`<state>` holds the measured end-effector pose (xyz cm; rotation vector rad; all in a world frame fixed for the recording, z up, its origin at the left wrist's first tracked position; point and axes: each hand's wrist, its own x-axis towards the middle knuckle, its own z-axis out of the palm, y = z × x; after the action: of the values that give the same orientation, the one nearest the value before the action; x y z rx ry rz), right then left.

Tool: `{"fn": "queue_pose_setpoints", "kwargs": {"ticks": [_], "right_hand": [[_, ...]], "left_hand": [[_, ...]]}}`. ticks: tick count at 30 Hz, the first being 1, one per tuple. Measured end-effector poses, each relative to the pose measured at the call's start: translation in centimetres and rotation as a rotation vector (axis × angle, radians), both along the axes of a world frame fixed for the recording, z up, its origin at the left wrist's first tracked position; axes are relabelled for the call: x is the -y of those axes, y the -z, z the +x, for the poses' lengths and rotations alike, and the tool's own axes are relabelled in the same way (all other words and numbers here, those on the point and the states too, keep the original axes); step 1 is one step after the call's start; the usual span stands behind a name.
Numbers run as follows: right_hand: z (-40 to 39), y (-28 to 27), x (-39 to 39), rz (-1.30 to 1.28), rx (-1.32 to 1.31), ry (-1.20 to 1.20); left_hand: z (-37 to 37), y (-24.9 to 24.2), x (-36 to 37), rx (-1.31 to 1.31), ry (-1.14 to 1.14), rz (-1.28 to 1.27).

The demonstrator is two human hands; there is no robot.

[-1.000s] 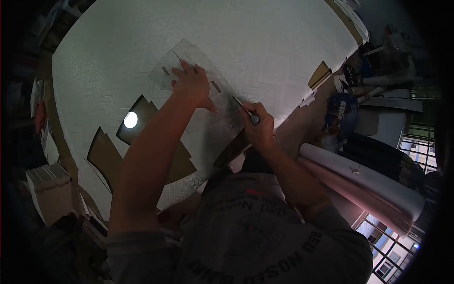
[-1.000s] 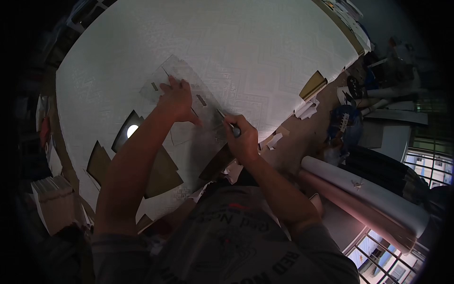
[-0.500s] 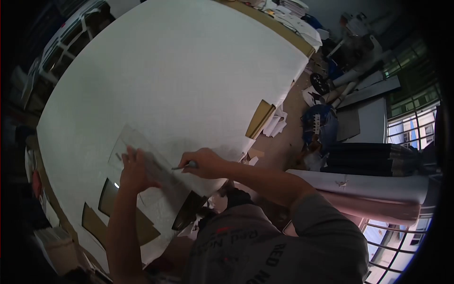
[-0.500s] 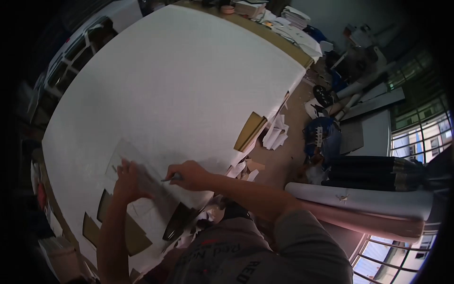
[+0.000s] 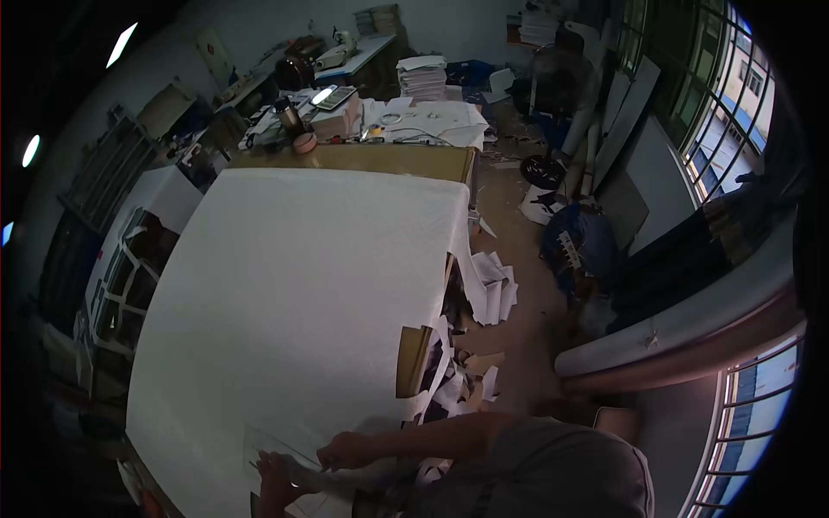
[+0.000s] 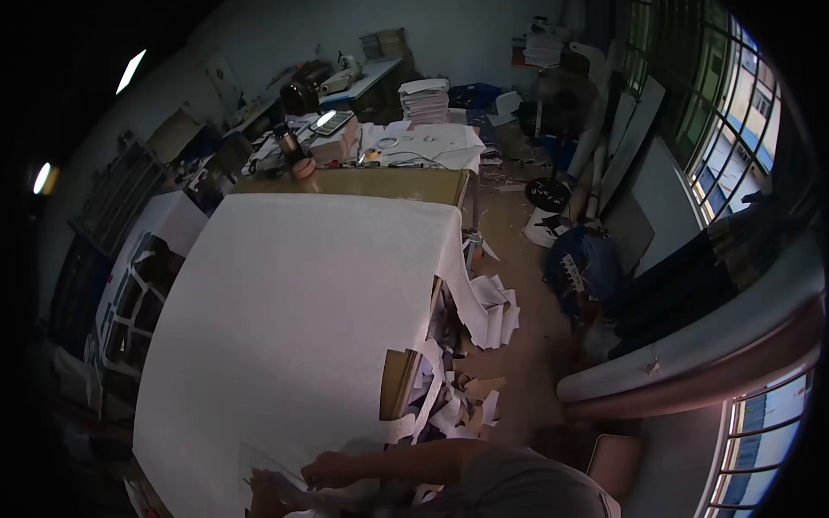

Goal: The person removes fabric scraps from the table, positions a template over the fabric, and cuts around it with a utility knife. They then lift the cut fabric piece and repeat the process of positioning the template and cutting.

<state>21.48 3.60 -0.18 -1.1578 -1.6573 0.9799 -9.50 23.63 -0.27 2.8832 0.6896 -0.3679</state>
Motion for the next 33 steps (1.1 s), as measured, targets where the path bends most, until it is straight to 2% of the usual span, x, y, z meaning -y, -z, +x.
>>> {"fn": "queue_pose_setpoints", "kwargs": {"ticks": [1, 4, 7, 9, 13, 16, 24, 29, 33], "right_hand": [[0.0, 0.2, 0.2, 0.013, -0.004, 0.008], [0.7, 0.0, 1.6, 0.026, -0.055, 0.004], [-1.7, 6.9, -0.2, 0.059, -0.039, -0.013], [-0.1, 6.6, -0.7, 0.058, -0.076, -0.024], [3.3, 5.4, -1.0, -0.004, -0.241, -0.091], [8.1, 0.6, -1.5, -0.066, -0.16, -0.129], [11.6, 0.8, -3.3, -0.319, -0.224, -0.256], [10.6, 5.6, -2.3, -0.397, -0.219, -0.227], [10.8, 5.0, -1.7, -0.431, -0.169, -0.255]], "left_hand": [[0.8, 0.1, -0.7, 0.007, -0.046, -0.065], [6.3, -1.7, -2.5, 0.023, 0.0, -0.019], [10.4, -2.4, -3.4, 0.041, 0.01, 0.009], [11.3, -2.6, -3.5, 0.039, -0.006, 0.014], [10.7, -1.5, -2.5, 0.038, -0.095, -0.009], [10.0, -0.1, -1.6, 0.039, -0.185, -0.045], [8.0, 1.7, -1.0, 0.017, -0.419, -0.181], [8.9, 2.0, -3.9, -0.005, -0.479, -0.236], [10.1, 2.4, -6.3, -0.039, -0.484, -0.274]]}}
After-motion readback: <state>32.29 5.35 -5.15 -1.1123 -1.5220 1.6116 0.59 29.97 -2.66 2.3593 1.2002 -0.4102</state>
